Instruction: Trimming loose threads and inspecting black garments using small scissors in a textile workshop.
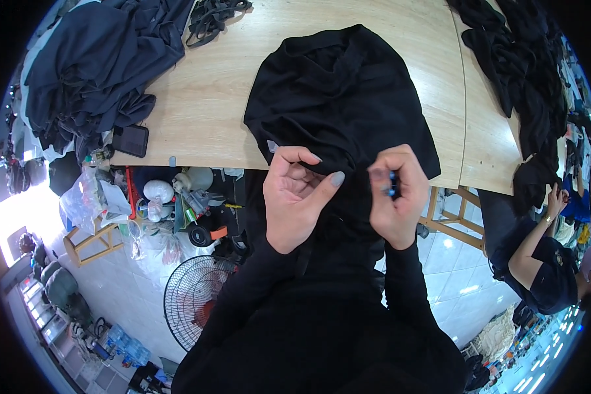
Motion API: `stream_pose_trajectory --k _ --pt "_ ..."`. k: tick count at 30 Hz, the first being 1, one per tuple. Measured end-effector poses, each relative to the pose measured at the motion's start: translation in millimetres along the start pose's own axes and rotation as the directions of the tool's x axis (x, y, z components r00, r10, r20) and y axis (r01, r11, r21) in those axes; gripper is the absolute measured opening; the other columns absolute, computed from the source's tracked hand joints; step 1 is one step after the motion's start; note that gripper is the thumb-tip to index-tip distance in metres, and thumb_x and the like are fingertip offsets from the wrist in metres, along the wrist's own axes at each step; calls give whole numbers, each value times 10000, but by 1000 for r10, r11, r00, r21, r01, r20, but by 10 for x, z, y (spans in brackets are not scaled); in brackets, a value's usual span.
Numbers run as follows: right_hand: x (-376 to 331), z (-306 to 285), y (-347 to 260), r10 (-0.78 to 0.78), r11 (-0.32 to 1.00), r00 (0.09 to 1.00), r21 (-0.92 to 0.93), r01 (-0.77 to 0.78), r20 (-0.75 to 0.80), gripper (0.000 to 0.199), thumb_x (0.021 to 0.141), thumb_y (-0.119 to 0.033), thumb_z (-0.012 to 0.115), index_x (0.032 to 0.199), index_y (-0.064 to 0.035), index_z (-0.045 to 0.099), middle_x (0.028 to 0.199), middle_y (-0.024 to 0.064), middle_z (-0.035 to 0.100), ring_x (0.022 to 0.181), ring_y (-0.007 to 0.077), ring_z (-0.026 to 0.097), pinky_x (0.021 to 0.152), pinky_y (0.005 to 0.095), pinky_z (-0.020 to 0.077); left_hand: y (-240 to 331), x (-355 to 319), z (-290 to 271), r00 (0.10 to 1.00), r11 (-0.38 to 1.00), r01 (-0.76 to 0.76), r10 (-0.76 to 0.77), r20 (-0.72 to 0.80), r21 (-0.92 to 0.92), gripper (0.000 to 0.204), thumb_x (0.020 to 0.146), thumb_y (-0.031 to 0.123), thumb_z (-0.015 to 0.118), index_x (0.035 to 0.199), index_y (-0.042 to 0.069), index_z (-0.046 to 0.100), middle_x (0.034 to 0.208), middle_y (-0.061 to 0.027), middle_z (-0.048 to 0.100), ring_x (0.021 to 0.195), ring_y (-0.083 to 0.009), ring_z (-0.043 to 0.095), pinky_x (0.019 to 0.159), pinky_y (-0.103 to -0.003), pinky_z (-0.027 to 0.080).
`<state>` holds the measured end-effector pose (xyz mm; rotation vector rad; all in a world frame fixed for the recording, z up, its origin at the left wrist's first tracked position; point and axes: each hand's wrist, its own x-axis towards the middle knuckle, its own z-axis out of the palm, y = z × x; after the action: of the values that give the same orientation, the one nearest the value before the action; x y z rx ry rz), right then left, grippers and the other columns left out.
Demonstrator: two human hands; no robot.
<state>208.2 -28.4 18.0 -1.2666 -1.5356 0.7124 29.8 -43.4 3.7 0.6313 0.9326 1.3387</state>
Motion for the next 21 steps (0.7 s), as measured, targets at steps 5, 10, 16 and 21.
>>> stream_pose_trajectory --k 5,10,16,21 --pt "-57 -222 308 313 932 942 -149 -330 -122 233 1128 -232 618 1053 -12 629 945 67 663 751 132 587 682 272 439 -29 45 -93 996 996 42 -48 -78 -81 403 935 -90 812 1221 44 561 1047 -77 729 936 -106 710 863 -242 568" --pt "-189 -75 96 197 980 980 -16 -198 -37 394 1068 -281 722 1276 20 576 1030 147 709 858 246 706 814 345 551 -43 76 -91 995 994 67 -74 -73 -86 404 933 -90 814 1223 44 567 1035 -76 727 935 -102 706 862 -242 563" --pt "-205 183 -30 -22 973 1000 -230 17 -19 404 884 -220 943 1084 -13 659 848 123 707 613 208 667 545 309 486 -6 43 -34 997 998 38 -41 -71 -45 397 948 -105 788 1232 38 550 1055 -82 722 960 -105 713 869 -240 565" --pt "-191 193 -18 -69 950 997 -307 52 -45 336 919 -216 917 1029 -2 683 777 100 699 598 193 673 533 291 475 -26 27 -44 999 1000 -21 21 -50 -12 374 959 -120 761 1195 48 526 1058 -85 721 968 -107 718 871 -239 567"
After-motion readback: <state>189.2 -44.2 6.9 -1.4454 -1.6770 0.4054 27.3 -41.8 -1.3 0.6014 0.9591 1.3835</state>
